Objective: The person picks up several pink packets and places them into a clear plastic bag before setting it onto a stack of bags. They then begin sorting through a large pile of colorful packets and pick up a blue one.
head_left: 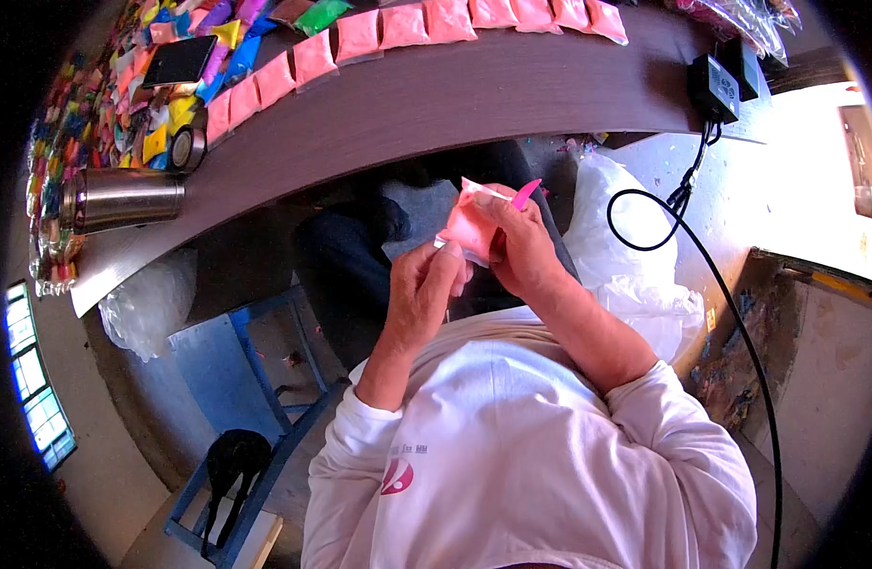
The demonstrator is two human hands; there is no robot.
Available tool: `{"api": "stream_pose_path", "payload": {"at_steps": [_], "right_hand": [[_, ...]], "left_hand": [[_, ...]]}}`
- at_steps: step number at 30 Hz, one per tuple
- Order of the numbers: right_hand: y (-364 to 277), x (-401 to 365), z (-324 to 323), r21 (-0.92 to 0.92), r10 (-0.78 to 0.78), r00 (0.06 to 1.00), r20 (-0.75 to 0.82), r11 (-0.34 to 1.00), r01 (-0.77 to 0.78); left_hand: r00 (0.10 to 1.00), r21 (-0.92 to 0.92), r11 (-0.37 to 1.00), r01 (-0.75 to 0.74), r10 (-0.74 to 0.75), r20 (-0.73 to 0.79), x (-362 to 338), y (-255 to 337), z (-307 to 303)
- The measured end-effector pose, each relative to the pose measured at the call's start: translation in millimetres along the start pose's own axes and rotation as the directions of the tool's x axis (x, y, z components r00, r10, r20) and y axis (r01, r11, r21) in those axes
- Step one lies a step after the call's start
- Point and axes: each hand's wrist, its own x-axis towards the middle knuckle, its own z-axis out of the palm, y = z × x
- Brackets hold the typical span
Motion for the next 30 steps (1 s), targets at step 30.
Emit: {"api": "stream_pose_path", "payload": {"at_steps": [30], "right_hand": [[-1, -7, -2, -0.057, -0.108, 0.994, 0.013, 0.992, 0.108]], "left_hand": [[0.997, 0.022, 0.997, 0.072, -0.071, -0.037, -2, 5, 12]]}}
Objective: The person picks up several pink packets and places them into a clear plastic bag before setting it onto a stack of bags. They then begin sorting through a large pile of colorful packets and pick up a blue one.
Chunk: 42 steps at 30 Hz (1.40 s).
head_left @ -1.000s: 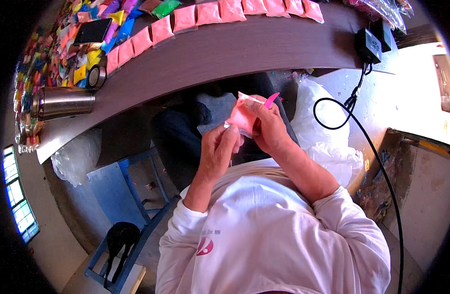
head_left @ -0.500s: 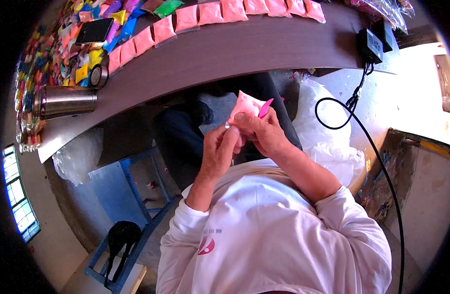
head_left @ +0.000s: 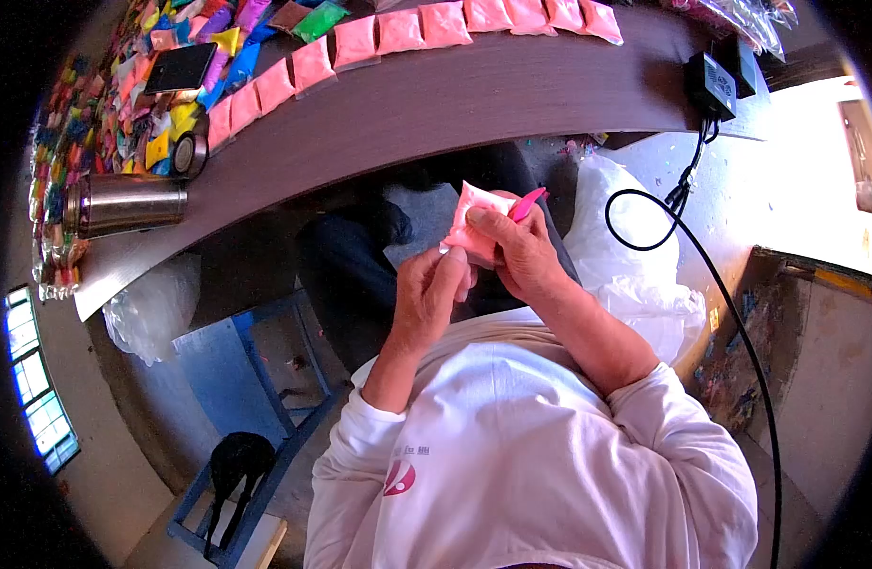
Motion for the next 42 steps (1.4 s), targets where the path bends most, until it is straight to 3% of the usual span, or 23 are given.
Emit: {"api": "stream_pose_path", "payload": {"at_steps": [3, 5, 12, 14, 18, 21, 27, 29, 33, 35, 37, 39, 42], "right_hand": [[-1, 0, 2, 0.039, 0.026, 0.998, 0.058, 0.999, -0.028], [-2, 0, 7, 0.047, 0.012, 1.000, -0.010, 0.999, -0.012], [8, 5, -6, -0.020, -0.019, 1.000, -0.024, 1.000, 0.018], [0, 2, -2, 0.005, 0.023, 0.999, 0.033, 1.000, -0.023], [-4, 1, 5, 0.127, 0.096, 0.995, -0.010, 0.987, -0.094], [2, 3, -5, -0.017, 0.045, 0.998, 0.051, 0.999, -0.044], [-3, 2, -2, 0.123, 0.103, 0.994, 0.046, 0.987, -0.107], [2, 6, -4, -0.018, 0.086, 0.995, 0.040, 0.996, -0.086], [1, 6, -5, -0.021, 0.093, 0.995, 0.032, 0.995, -0.093], [0, 1, -2, 0.202, 0.240, 0.967, -0.081, 0.954, -0.219], [-2, -4, -10, 0.271, 0.296, 0.954, -0.046, 0.923, -0.273], [7, -7, -18, 0.029, 0.219, 0.975, 0.026, 0.975, -0.220], [12, -10, -16, -0.041, 0.143, 0.989, 0.045, 0.989, -0.141]], "left_hand": [[1.000, -0.018, 1.000, -0.012, 0.012, 0.010, 0, 1, 0], [1.000, -0.032, 0.999, 0.000, -0.001, -0.017, 0, 2, 0], [1.000, -0.054, 0.998, -0.011, 0.012, 0.021, 0, 1, 3], [1.000, -0.034, 0.999, -0.024, 0.024, 0.007, 0, -2, -1], [1.000, -0.095, 0.995, -0.013, 0.011, -0.017, 1, 0, 1], [0.999, -0.034, 0.998, -0.044, 0.045, 0.018, 0, -1, 3], [1.000, -0.059, 0.998, -0.018, 0.018, 0.003, 1, -1, 1], [1.000, -0.059, 0.998, -0.008, 0.007, -0.003, 2, -1, 3], [0.999, -0.081, 0.996, -0.029, 0.030, 0.010, 1, -1, 4], [1.000, -0.056, 0.998, -0.018, 0.017, -0.018, 0, 3, 2], [0.999, -0.080, 0.997, -0.016, 0.013, -0.036, 1, 1, -2], [0.999, -0.104, 0.995, -0.011, 0.005, -0.049, 1, 0, -2], [0.997, -0.126, 0.992, 0.027, -0.037, -0.074, -1, 0, 0]]}}
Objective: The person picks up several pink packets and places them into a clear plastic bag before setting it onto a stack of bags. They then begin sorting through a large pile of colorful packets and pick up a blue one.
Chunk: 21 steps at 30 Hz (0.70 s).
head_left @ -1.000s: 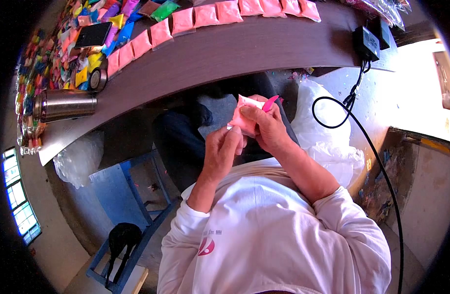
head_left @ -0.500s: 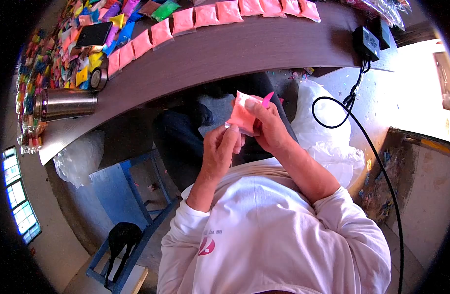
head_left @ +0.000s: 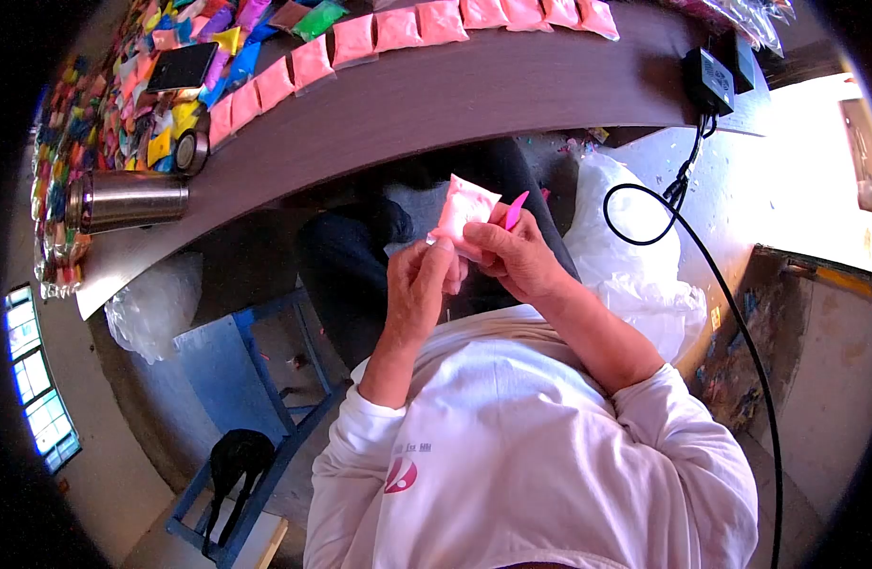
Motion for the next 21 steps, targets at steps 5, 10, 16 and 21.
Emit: {"api": "stream_pose_path", "payload": {"at_steps": [5, 10, 16, 21], "right_hand": [[-7, 0, 12, -0.018, -0.112, 0.992, 0.064, 0.993, 0.113], [-4, -1, 9, -0.040, -0.104, 0.994, 0.036, 0.994, 0.105], [-10, -2, 10, -0.162, -0.087, 0.991, 0.099, 0.982, 0.102], [-20, -1, 27, 0.009, -0.107, 0.993, 0.043, 0.994, 0.107]], "left_hand": [[1.000, 0.048, 0.999, -0.004, 0.003, 0.027, -2, 2, 1], [0.999, -0.033, 0.999, -0.013, 0.014, 0.051, 0, -2, -3], [0.999, -0.002, 1.000, -0.027, 0.027, 0.045, -1, -2, -3], [0.997, 0.140, 0.989, -0.049, 0.041, 0.062, -1, 0, 1]]}}
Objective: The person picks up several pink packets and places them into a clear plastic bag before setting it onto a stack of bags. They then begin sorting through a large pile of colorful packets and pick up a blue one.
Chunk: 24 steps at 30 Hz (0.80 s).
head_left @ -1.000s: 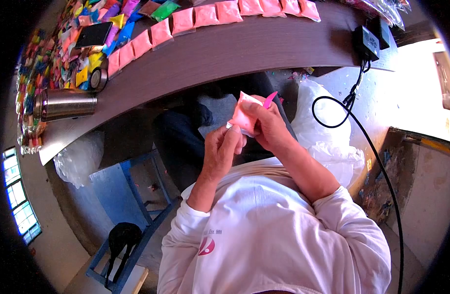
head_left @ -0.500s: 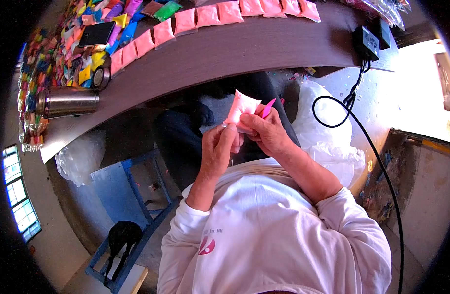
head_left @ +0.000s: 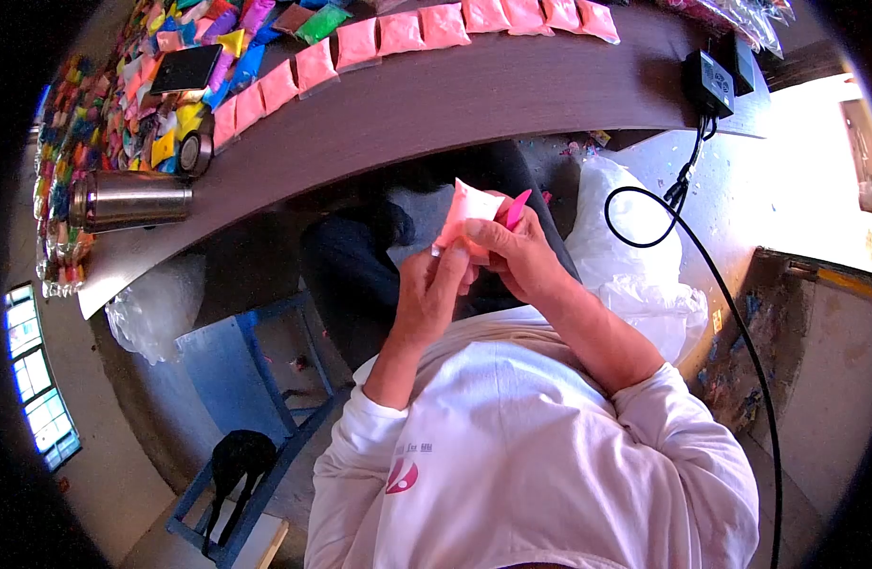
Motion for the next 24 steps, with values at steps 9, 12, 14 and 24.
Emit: {"api": "stream_pose_path", "payload": {"at_steps": [9, 12, 14, 24], "right_hand": [[6, 6, -15, 0.079, 0.021, 1.000, 0.009, 0.997, -0.021], [5, 7, -8, 0.070, 0.005, 0.999, -0.053, 0.998, -0.001], [6, 9, -7, 0.079, -0.018, 0.995, -0.096, 0.997, 0.026], [10, 13, -5, 0.109, 0.016, 0.986, -0.167, 0.994, 0.002]], "left_hand": [[0.997, 0.085, 0.995, -0.052, 0.047, 0.055, 0, 0, 2], [0.997, 0.078, 0.995, -0.056, 0.052, 0.055, 0, 1, 3], [0.996, 0.080, 0.995, -0.061, 0.056, 0.066, 0, 0, 2], [0.997, 0.058, 0.998, -0.012, 0.008, 0.073, -1, -1, 1]]}}
